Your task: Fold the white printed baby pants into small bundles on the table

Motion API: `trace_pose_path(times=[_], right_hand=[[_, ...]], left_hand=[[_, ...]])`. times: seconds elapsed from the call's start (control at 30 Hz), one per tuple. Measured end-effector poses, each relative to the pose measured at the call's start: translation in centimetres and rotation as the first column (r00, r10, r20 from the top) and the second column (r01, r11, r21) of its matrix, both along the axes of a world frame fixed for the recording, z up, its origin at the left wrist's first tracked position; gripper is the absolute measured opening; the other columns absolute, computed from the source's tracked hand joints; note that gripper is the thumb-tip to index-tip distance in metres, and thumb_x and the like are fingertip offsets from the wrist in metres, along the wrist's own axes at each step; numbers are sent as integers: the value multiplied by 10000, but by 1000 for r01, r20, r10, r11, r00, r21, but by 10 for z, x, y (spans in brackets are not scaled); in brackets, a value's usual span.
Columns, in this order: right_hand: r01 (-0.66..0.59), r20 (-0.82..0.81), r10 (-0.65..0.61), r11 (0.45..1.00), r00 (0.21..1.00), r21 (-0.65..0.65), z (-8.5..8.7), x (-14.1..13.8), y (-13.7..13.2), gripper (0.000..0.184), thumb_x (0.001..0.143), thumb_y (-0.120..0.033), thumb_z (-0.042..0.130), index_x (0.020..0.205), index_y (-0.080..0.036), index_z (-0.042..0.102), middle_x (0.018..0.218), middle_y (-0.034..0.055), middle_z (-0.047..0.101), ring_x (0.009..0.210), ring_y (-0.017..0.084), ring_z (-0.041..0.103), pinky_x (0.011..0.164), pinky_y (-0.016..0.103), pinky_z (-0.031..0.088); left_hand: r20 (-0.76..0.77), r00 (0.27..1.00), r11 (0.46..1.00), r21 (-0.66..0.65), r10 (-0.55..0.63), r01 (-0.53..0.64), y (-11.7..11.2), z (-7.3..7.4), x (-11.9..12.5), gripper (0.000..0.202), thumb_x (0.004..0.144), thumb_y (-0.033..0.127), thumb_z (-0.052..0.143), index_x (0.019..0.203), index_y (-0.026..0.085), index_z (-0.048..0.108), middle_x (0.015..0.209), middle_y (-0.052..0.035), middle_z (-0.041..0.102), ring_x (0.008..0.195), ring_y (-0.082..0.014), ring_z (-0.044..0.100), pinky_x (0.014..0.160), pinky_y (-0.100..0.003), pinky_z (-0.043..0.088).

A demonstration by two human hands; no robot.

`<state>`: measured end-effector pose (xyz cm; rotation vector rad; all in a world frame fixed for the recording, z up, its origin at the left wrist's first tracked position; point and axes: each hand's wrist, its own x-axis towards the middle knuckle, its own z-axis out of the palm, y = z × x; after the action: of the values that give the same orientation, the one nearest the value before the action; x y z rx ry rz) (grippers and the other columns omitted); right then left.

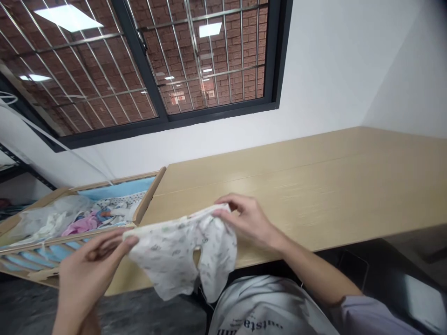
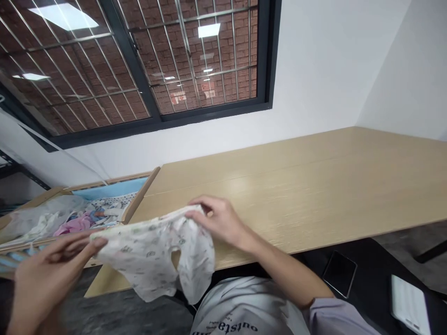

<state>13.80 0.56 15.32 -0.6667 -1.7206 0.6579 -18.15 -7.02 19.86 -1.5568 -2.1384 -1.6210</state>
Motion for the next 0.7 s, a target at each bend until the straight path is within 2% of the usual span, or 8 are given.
trace_pose_path(times=[0.07, 0.13, 0.2, 0.27, 0.33, 0.5, 0.6, 0.7], right_hand=[[53, 17, -52, 998, 998, -39, 20, 25, 20, 332, 862, -465, 733, 1062, -201, 759, 898, 54, 743, 719, 154, 627, 642, 290, 524], [76, 82, -69, 994, 994, -84, 34, 47, 45, 345, 879, -454, 711, 1105, -198, 758, 876, 55, 741, 722, 161, 631, 654, 298, 525], [70, 175, -44, 987, 984, -143, 41, 66, 74, 333, 910, -409, 672, 1155, -196, 745, 957, 71, 749, 811, 178, 661, 738, 314, 536], [59, 264, 1, 974, 965, -218, 37, 79, 107, 309, 925, -343, 641, 1175, -187, 734, 1068, 90, 745, 893, 186, 672, 812, 321, 530], [67, 326, 33, 954, 945, -292, 22, 87, 141, 281, 919, -282, 628, 1150, -159, 732, 1081, 104, 741, 881, 178, 672, 806, 300, 522], [196, 463, 25, 884, 886, -424, -36, 80, 217, 139, 862, -165, 635, 967, -128, 717, 843, 61, 729, 669, 127, 627, 616, 209, 468], [290, 513, -23, 846, 858, -448, -62, 70, 243, 121, 841, -113, 612, 926, -130, 696, 740, 28, 701, 594, 113, 593, 580, 196, 443], [379, 553, -89, 816, 828, -437, -78, 60, 256, 137, 827, -98, 600, 925, -125, 691, 744, 32, 704, 618, 122, 594, 608, 202, 442]], left_hand=[[75, 985, 987, 54, -154, 150, 29, 13, 23, 356, 575, 538, 838, 814, 285, 761, 735, 1, 769, 740, -249, 737, 673, -343, 641], [92, 953, 956, 72, -289, 283, 61, 19, 42, 350, 637, 505, 822, 868, 251, 752, 792, -21, 777, 789, -244, 740, 716, -333, 629], [49, 922, 924, 39, -383, 382, 97, 17, 55, 352, 694, 501, 787, 899, 218, 742, 847, -40, 780, 830, -244, 742, 742, -325, 611], [-21, 897, 897, -33, -441, 440, 134, 7, 63, 352, 753, 498, 737, 926, 191, 732, 900, -61, 781, 873, -249, 741, 767, -324, 590], [-75, 871, 871, -125, -485, 475, 171, -9, 71, 331, 816, 470, 670, 953, 173, 719, 957, -79, 778, 905, -249, 734, 791, -324, 573], [-119, 859, 835, -332, -498, 439, 249, -58, 87, 188, 889, 292, 596, 947, 159, 715, 973, -71, 764, 930, -224, 711, 845, -317, 544], [-121, 881, 829, -417, -458, 374, 279, -85, 95, 173, 913, 273, 626, 964, 132, 711, 977, -73, 745, 955, -224, 696, 885, -362, 542], [-120, 899, 814, -488, -420, 315, 293, -104, 102, 309, 950, 366, 632, 1168, 148, 644, 1167, -84, 675, 1025, -221, 663, 898, -428, 561]])
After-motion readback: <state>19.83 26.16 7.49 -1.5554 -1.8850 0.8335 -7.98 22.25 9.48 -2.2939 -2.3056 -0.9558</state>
